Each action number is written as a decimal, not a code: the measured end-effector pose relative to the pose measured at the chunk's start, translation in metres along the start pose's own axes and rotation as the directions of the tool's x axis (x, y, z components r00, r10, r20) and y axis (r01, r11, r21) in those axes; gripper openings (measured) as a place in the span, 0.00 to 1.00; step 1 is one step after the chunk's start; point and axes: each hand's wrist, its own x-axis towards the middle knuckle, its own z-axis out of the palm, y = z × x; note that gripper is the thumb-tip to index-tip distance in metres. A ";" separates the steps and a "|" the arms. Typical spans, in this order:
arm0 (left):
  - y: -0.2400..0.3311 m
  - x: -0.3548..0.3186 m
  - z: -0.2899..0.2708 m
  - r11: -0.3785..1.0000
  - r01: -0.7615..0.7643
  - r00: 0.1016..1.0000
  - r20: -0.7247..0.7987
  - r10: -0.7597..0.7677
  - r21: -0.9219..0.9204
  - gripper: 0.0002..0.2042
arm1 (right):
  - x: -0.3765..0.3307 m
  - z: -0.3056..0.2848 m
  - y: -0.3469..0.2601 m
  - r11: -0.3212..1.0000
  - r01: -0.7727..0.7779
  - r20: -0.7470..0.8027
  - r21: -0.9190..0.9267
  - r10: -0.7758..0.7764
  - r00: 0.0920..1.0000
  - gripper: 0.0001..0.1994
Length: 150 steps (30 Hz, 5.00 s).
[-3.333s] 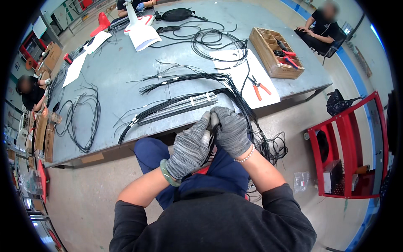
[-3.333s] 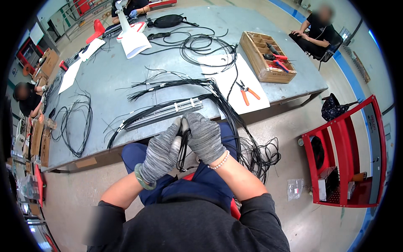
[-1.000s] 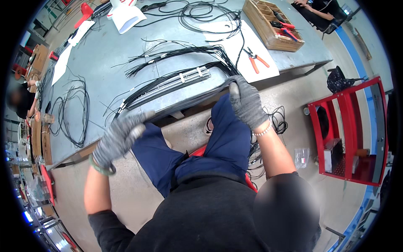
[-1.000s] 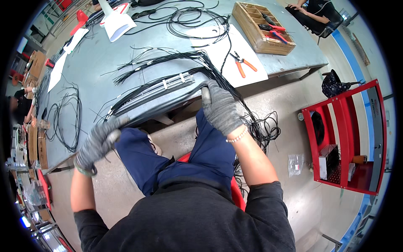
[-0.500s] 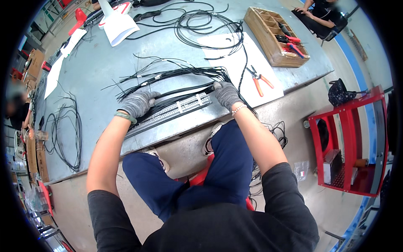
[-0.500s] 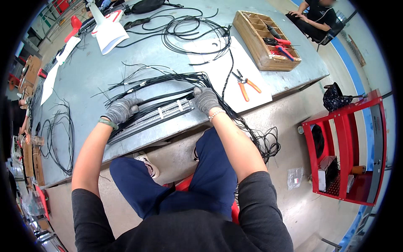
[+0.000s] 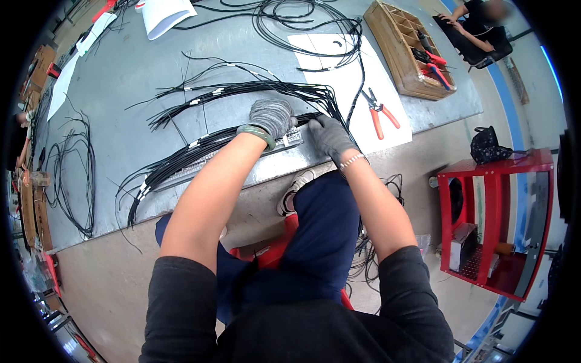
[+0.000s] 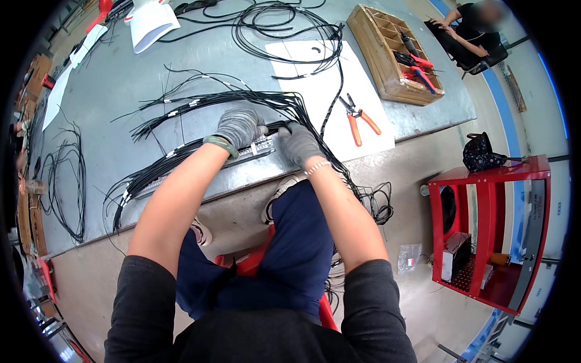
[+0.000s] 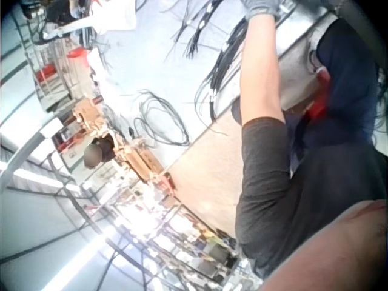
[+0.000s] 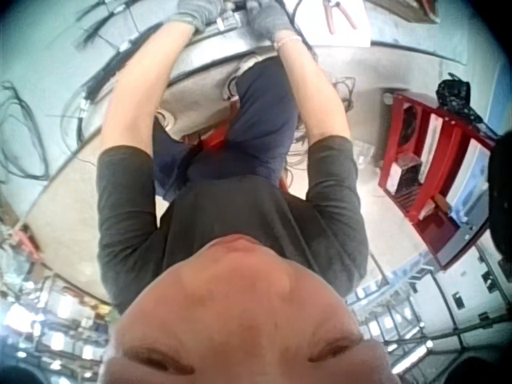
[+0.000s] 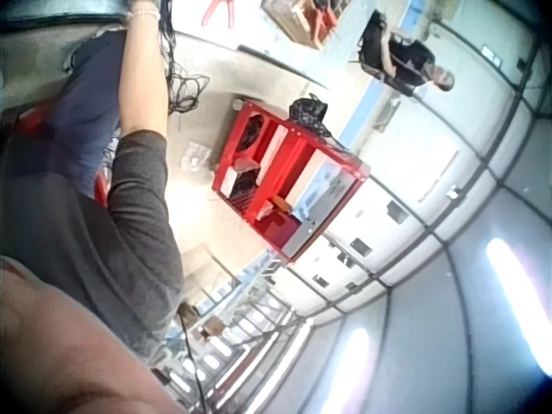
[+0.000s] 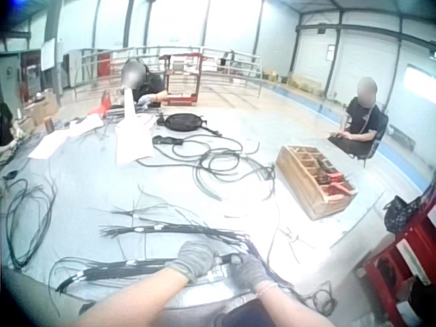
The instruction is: The person sits at a workbench and repeatedly picks up black cables, straightens them, and places them into a metal cable tray. The person handles the cables by hand, organizing them into neat bundles within the tray.
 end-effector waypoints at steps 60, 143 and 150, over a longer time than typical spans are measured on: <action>0.061 -0.034 0.039 0.713 -0.697 0.688 -0.208 0.695 0.078 0.17 | -0.091 -0.050 0.074 0.732 -0.242 0.406 0.637 -0.052 0.912 0.12; 0.069 -0.025 0.043 0.792 -0.602 0.765 -0.211 0.609 0.102 0.11 | -0.072 -0.037 0.046 0.968 0.046 -0.041 -0.246 -0.058 0.997 0.13; 0.058 -0.023 0.046 0.777 -0.625 0.743 -0.252 0.621 0.071 0.12 | -0.095 -0.039 0.037 0.897 0.276 -0.220 -0.344 -0.362 0.906 0.11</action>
